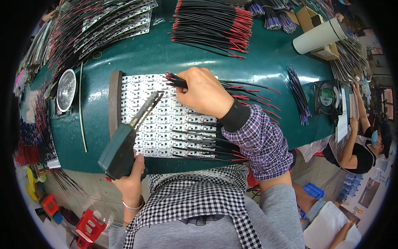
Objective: The person attaches wires to circuit board modules by placing the wires onto the board by hand and soldering them with a soldering gun.
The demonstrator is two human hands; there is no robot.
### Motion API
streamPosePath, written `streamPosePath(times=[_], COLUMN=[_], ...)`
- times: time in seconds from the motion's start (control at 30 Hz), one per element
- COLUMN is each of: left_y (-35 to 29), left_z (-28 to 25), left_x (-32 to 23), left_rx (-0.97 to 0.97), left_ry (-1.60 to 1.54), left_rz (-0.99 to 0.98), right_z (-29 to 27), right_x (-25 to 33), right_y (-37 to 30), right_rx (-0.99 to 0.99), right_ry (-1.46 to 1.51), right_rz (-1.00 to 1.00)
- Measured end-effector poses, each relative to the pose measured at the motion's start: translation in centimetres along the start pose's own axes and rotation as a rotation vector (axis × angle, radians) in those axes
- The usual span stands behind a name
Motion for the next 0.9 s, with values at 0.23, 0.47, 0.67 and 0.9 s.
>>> streamPosePath(times=[0.23,0.47,0.67,0.9], left_y=[0.0,-0.4,0.0,-0.4], left_z=[-0.8,-1.4,-0.8,-0.9], left_x=[-1.0,0.1,0.1,0.4], left_rx=[-0.014,-0.026,-0.049,-0.028], left_ry=[-0.092,-0.121,-0.296,-0.255], left_rz=[0.050,0.031,-0.093,-0.063], right_z=[0.0,-7.5,-12.6,-1.6], right_x=[0.7,4.2,15.8,5.9], right_y=[-0.6,-4.0,-8.4,-4.9], right_rx=[0.067,-0.204,-0.311,-0.192], right_ry=[-0.131,-0.103,-0.780,-0.169], right_rz=[-0.060,-0.184,-0.437,-0.177])
Point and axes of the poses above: each hand's wrist, its own y-axis towards the middle knuckle, its own z-axis out of the palm, x = y × z, the point moved 8 cm from there along y, towards the middle knuckle, and after that the axes turned 3 degrees about y, right-handed, at the moved point
